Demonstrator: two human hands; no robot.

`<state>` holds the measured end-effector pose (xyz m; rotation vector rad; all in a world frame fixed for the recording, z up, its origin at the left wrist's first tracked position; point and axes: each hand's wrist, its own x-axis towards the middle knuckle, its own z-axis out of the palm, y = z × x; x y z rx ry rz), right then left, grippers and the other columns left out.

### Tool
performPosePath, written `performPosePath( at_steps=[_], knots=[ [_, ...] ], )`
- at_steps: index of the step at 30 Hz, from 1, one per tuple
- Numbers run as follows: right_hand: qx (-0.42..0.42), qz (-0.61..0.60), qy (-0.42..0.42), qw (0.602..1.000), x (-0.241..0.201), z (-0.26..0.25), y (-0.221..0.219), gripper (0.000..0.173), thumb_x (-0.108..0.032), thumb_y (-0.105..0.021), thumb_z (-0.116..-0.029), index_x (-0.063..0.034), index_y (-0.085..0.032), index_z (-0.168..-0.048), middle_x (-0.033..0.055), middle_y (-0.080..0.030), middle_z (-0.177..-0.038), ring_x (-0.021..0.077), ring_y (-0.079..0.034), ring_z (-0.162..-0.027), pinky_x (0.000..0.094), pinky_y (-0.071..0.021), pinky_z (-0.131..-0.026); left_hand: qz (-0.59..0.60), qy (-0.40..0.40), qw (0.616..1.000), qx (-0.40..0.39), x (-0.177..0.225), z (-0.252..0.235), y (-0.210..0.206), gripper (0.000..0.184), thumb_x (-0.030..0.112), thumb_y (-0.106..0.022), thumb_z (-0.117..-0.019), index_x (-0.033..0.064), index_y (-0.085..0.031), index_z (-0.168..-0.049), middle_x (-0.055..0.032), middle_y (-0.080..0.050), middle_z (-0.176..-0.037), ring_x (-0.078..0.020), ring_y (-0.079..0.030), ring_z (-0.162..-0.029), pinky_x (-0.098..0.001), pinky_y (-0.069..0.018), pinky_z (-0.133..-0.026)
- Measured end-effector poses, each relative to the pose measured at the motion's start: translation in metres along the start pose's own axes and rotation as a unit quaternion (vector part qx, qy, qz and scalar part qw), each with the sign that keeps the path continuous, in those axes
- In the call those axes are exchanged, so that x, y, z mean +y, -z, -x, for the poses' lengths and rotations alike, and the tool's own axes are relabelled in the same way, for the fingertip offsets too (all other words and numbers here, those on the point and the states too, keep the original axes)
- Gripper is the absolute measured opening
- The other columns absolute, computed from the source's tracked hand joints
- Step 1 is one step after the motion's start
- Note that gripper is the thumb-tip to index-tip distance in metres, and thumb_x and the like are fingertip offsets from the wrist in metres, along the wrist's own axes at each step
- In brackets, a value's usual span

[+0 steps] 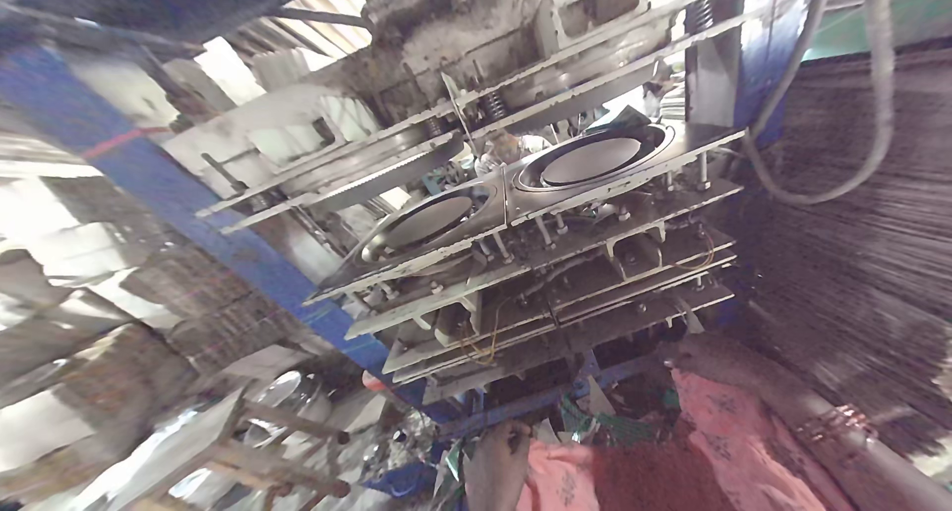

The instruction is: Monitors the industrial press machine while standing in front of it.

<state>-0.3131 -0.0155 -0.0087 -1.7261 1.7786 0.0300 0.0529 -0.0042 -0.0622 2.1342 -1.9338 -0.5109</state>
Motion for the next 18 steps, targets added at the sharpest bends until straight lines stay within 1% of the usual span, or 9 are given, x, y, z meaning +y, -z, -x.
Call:
performPosePath(
  at_steps=[5, 10, 14, 16, 18],
  knots=[
    [0.002, -0.018, 0.008, 1.0, 0.0, 0.001, 0.0, 0.048, -0.037, -0.044, -0.1103, 0.0029, -0.062, -0.13, 0.0278, -0.058, -0.137, 0.0414, -0.054, -0.131, 0.0574, -0.0394, -0.108, -0.002, -0.001, 1.0, 0.002, 0.001, 0.0, 0.001, 0.025, 0.03, -0.061, -0.1012, 0.0154, -0.076, -0.116, -0.0085, -0.076, -0.111, -0.0291, -0.07, -0.109, -0.0566, -0.0525, -0.096],
    [-0.007, -0.019, -0.007, 1.0, -0.008, 0.011, 0.005, 0.049, -0.036, -0.043, -0.1106, 0.0057, -0.061, -0.129, 0.0299, -0.056, -0.139, 0.0422, -0.052, -0.133, 0.0568, -0.038, -0.11, 0.001, -0.002, 1.0, 0.003, 0.001, 0.001, 0.001, 0.024, 0.029, -0.062, -0.1005, 0.0149, -0.076, -0.115, -0.0083, -0.076, -0.109, -0.0291, -0.071, -0.108, -0.057, -0.0527, -0.095],
    [0.001, -0.02, -0.001, 1.0, -0.004, 0.006, 0.003, 0.049, -0.036, -0.044, -0.1102, 0.0065, -0.062, -0.127, 0.0302, -0.058, -0.136, 0.043, -0.054, -0.131, 0.0573, -0.0392, -0.109, 0.006, -0.004, 1.0, 0.003, 0.0, 0.0, 0.0, 0.025, 0.029, -0.062, -0.1007, 0.0147, -0.076, -0.115, -0.0085, -0.076, -0.11, -0.0286, -0.071, -0.107, -0.0564, -0.0528, -0.095],
    [-0.002, -0.018, -0.001, 1.0, -0.005, 0.007, 0.003, 0.049, -0.036, -0.044, -0.1104, 0.0068, -0.061, -0.127, 0.03, -0.057, -0.137, 0.0427, -0.053, -0.132, 0.0568, -0.0387, -0.109, 0.006, -0.003, 1.0, 0.003, 0.0, 0.0, 0.0, 0.025, 0.029, -0.062, -0.1007, 0.0147, -0.076, -0.115, -0.0085, -0.076, -0.11, -0.0285, -0.071, -0.107, -0.0565, -0.0527, -0.095],
    [0.002, -0.011, 0.005, 1.0, 0.0, 0.0, 0.0, 0.05, -0.038, -0.044, -0.11, 0.0061, -0.063, -0.125, 0.0297, -0.059, -0.134, 0.0427, -0.055, -0.129, 0.0578, -0.0404, -0.107, 0.006, -0.004, 1.0, 0.003, 0.0, 0.0, 0.0, 0.024, 0.028, -0.062, -0.1005, 0.0149, -0.076, -0.115, -0.0085, -0.076, -0.11, -0.0286, -0.071, -0.107, -0.0567, -0.0526, -0.095]
  ],
)
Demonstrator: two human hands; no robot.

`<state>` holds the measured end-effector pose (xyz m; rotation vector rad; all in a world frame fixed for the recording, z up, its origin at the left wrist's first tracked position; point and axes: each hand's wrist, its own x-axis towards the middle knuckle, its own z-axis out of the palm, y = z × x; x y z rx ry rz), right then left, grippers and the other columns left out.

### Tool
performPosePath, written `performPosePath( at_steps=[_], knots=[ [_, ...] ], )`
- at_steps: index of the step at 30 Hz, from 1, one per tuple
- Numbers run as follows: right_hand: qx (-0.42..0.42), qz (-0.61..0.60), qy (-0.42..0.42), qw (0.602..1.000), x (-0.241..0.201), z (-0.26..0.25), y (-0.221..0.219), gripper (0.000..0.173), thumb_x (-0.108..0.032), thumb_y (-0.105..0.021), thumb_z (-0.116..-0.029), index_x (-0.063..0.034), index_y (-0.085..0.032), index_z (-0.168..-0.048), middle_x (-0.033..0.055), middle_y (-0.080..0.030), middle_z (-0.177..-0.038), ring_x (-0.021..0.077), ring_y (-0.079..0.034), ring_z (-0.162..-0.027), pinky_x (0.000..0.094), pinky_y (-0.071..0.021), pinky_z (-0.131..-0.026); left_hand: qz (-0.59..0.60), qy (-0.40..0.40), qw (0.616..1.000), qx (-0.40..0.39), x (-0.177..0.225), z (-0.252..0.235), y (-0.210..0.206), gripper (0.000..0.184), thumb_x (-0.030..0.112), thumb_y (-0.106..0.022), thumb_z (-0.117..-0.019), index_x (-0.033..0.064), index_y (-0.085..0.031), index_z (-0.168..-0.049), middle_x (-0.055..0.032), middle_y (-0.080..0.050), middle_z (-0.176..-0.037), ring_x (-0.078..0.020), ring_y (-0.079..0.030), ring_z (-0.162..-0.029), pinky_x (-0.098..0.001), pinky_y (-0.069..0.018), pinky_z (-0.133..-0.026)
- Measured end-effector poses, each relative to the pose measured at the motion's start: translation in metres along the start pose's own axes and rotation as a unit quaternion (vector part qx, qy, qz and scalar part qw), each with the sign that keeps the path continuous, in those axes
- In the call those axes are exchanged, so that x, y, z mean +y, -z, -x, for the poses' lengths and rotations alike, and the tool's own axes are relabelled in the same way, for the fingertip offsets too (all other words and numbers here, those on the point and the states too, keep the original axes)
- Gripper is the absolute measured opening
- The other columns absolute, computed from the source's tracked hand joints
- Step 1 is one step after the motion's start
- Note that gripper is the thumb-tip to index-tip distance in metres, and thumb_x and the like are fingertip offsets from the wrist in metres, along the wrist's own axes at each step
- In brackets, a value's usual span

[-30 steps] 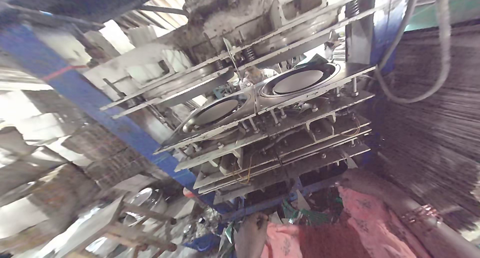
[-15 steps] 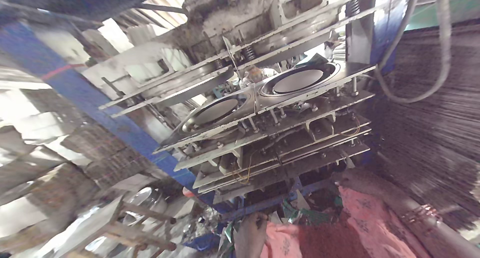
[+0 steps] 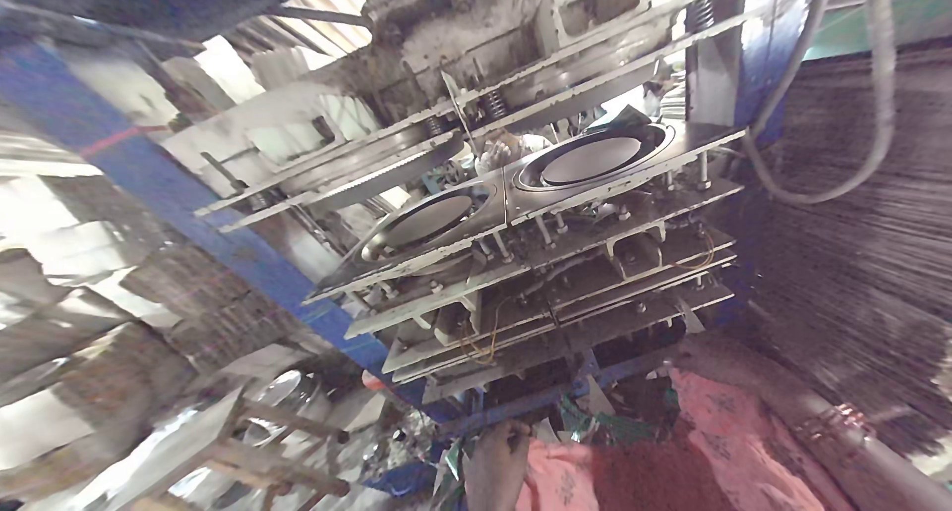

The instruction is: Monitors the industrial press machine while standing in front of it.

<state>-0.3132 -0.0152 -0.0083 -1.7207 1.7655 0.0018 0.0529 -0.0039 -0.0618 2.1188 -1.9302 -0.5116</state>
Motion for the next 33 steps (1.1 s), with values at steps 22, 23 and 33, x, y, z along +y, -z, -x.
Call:
performPosePath(
  at_steps=[22, 23, 33],
  knots=[
    [-0.003, -0.014, -0.005, 1.0, -0.005, 0.009, 0.004, 0.048, -0.034, -0.044, -0.1106, 0.0069, -0.062, -0.128, 0.0295, -0.057, -0.137, 0.0414, -0.053, -0.132, 0.056, -0.039, -0.109, 0.006, -0.005, 1.0, -0.003, -0.001, 0.0, 0.001, 0.025, 0.028, -0.061, -0.1014, 0.0135, -0.076, -0.116, -0.0093, -0.075, -0.113, -0.0289, -0.07, -0.11, -0.0569, -0.0518, -0.097],
    [-0.002, -0.014, -0.007, 1.0, -0.005, 0.01, 0.004, 0.048, -0.035, -0.044, -0.1106, 0.0068, -0.062, -0.128, 0.0293, -0.057, -0.137, 0.041, -0.053, -0.132, 0.0558, -0.0389, -0.109, 0.005, -0.005, 1.0, -0.003, -0.001, 0.0, 0.001, 0.025, 0.028, -0.061, -0.1013, 0.0139, -0.076, -0.117, -0.009, -0.075, -0.113, -0.0288, -0.07, -0.11, -0.0568, -0.0518, -0.097],
    [-0.002, -0.005, -0.007, 1.0, -0.001, 0.003, 0.001, 0.049, -0.036, -0.044, -0.1103, 0.0064, -0.061, -0.128, 0.0302, -0.057, -0.137, 0.0431, -0.053, -0.131, 0.0581, -0.0395, -0.108, 0.0, -0.006, 1.0, 0.002, -0.002, 0.0, 0.001, 0.026, 0.03, -0.061, -0.1011, 0.0138, -0.076, -0.116, -0.0097, -0.075, -0.112, -0.0292, -0.07, -0.109, -0.0574, -0.0519, -0.096]
  ],
)
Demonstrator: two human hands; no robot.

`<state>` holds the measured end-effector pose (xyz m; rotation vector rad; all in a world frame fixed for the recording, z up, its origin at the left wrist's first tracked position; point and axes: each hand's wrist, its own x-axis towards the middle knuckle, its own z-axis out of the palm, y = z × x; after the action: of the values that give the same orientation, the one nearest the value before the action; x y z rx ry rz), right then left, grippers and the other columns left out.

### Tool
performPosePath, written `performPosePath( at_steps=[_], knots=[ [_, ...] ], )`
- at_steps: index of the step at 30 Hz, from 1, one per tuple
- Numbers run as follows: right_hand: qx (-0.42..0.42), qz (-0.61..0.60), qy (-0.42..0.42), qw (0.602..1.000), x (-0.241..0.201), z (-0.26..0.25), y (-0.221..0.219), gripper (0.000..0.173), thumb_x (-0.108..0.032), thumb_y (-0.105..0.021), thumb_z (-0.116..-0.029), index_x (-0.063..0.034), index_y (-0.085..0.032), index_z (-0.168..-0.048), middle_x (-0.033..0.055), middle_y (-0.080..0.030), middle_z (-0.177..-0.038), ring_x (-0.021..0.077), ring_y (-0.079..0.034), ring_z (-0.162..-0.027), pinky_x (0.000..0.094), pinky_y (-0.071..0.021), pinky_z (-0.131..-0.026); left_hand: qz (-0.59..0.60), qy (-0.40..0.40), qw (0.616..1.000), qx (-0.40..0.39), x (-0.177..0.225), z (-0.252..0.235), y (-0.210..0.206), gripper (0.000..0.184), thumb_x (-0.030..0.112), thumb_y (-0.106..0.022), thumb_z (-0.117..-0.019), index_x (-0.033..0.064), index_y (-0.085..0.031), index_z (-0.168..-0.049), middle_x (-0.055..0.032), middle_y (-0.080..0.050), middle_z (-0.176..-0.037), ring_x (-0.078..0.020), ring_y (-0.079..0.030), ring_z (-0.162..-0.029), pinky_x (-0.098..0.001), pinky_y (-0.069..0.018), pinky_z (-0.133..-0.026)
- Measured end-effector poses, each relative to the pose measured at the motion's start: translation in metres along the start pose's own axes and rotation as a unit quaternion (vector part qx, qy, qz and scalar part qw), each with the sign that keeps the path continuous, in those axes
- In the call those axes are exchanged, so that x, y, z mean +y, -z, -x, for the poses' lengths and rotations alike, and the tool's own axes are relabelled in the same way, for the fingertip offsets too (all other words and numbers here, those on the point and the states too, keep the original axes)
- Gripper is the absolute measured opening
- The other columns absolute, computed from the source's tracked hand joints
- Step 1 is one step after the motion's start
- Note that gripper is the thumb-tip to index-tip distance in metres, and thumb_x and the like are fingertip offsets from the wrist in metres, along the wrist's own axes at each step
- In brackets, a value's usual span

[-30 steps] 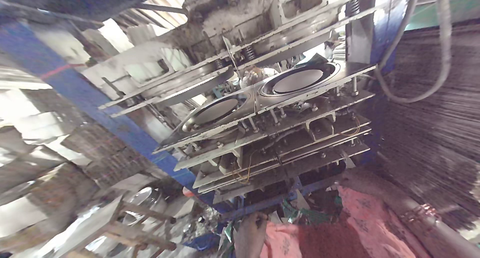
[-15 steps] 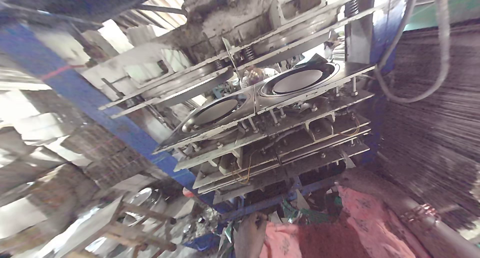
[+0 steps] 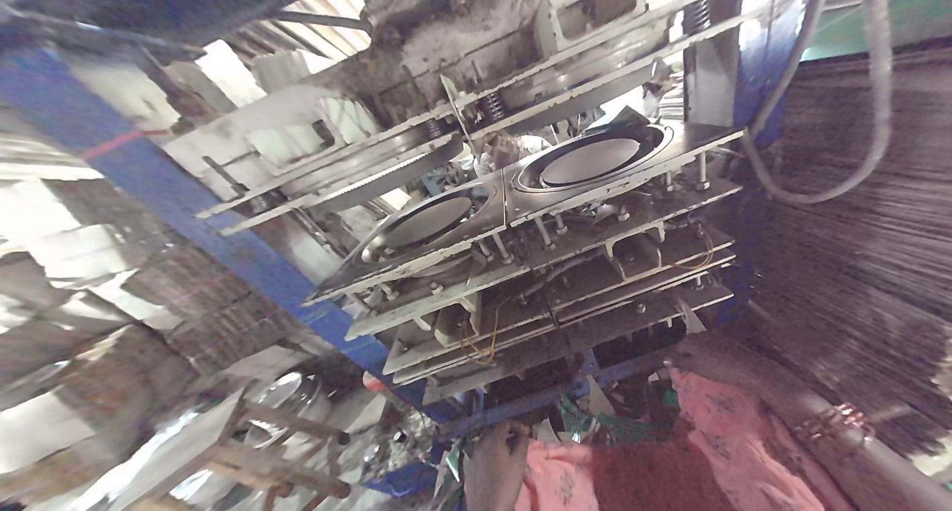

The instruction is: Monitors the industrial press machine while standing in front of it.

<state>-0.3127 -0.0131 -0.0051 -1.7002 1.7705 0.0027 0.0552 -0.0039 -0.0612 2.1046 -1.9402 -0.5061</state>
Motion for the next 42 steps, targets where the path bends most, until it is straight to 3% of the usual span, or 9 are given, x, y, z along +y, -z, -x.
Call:
performPosePath(
  at_steps=[8, 13, 30, 34, 36, 39, 40, 42],
  knots=[
    [-0.005, 0.002, -0.003, 1.0, -0.002, 0.004, 0.002, 0.05, -0.037, -0.044, -0.1105, 0.0063, -0.06, -0.13, 0.0304, -0.056, -0.138, 0.0427, -0.052, -0.133, 0.0571, -0.0388, -0.109, -0.002, 0.001, 1.0, -0.004, 0.0, 0.0, 0.0, 0.027, 0.03, -0.06, -0.1016, 0.0133, -0.076, -0.117, -0.0099, -0.075, -0.113, -0.0297, -0.07, -0.11, -0.0575, -0.0515, -0.097],
    [0.048, 0.02, 0.031, 0.998, 0.021, -0.029, -0.02, 0.052, -0.041, -0.047, -0.108, 0.0063, -0.067, -0.115, 0.0318, -0.063, -0.123, 0.047, -0.059, -0.119, 0.0637, -0.0426, -0.099, 0.001, 0.004, 1.0, 0.002, -0.002, -0.001, -0.002, 0.026, 0.031, -0.061, -0.1011, 0.0142, -0.076, -0.115, -0.0084, -0.076, -0.108, -0.0286, -0.071, -0.106, -0.058, -0.0525, -0.094],
    [0.049, 0.007, 0.032, 0.998, 0.023, -0.031, -0.021, 0.05, -0.04, -0.049, -0.1078, 0.0062, -0.068, -0.116, 0.0309, -0.064, -0.122, 0.0465, -0.06, -0.118, 0.0643, -0.0424, -0.099, -0.009, -0.007, 1.0, 0.01, -0.009, -0.005, -0.006, 0.026, 0.032, -0.061, -0.1005, 0.0164, -0.076, -0.114, -0.0071, -0.076, -0.11, -0.0284, -0.071, -0.107, -0.0585, -0.053, -0.095],
    [0.068, -0.001, 0.048, 0.997, 0.033, -0.042, -0.026, 0.05, -0.041, -0.052, -0.1063, 0.0052, -0.07, -0.109, 0.0295, -0.066, -0.115, 0.045, -0.062, -0.111, 0.0643, -0.0439, -0.096, -0.008, -0.009, 1.0, 0.012, -0.011, -0.005, -0.007, 0.025, 0.032, -0.061, -0.1003, 0.0173, -0.077, -0.113, -0.0062, -0.076, -0.11, -0.0279, -0.071, -0.107, -0.0588, -0.053, -0.095],
    [0.051, 0.012, 0.053, 0.997, 0.026, -0.03, -0.019, 0.051, -0.041, -0.048, -0.1081, 0.0059, -0.068, -0.112, 0.03, -0.064, -0.12, 0.0446, -0.061, -0.115, 0.0627, -0.0443, -0.097, -0.012, -0.009, 1.0, 0.014, -0.01, -0.004, -0.007, 0.025, 0.032, -0.062, -0.1002, 0.0172, -0.077, -0.114, -0.0066, -0.076, -0.11, -0.0285, -0.071, -0.107, -0.0589, -0.0533, -0.094],
    [0.017, -0.008, 0.009, 1.0, -0.004, 0.023, 0.001, 0.047, -0.032, -0.042, -0.1116, 0.0081, -0.058, -0.131, 0.0304, -0.053, -0.142, 0.0412, -0.049, -0.135, 0.0537, -0.0355, -0.112, -0.021, -0.005, 1.0, 0.006, -0.008, -0.005, -0.007, 0.025, 0.03, -0.061, -0.1004, 0.0174, -0.076, -0.116, -0.0072, -0.076, -0.111, -0.0289, -0.071, -0.109, -0.0584, -0.0529, -0.096],
    [0.039, -0.025, 0.023, 0.999, 0.0, 0.029, -0.003, 0.047, -0.03, -0.044, -0.1111, 0.0107, -0.057, -0.131, 0.0334, -0.052, -0.141, 0.0439, -0.048, -0.134, 0.0556, -0.0344, -0.111, -0.021, -0.003, 1.0, 0.005, -0.008, -0.006, -0.007, 0.025, 0.03, -0.061, -0.1005, 0.0177, -0.076, -0.116, -0.0071, -0.076, -0.111, -0.0287, -0.071, -0.108, -0.0586, -0.0529, -0.096],
    [0.063, -0.013, 0.056, 0.996, 0.023, 0.0, -0.012, 0.051, -0.04, -0.05, -0.1075, 0.0066, -0.063, -0.123, 0.0306, -0.06, -0.13, 0.0426, -0.057, -0.123, 0.0579, -0.0436, -0.103, -0.019, -0.004, 1.0, 0.003, -0.009, -0.006, -0.008, 0.024, 0.029, -0.061, -0.1001, 0.0182, -0.076, -0.116, -0.0065, -0.076, -0.11, -0.028, -0.071, -0.107, -0.0588, -0.0529, -0.095]
  ],
)
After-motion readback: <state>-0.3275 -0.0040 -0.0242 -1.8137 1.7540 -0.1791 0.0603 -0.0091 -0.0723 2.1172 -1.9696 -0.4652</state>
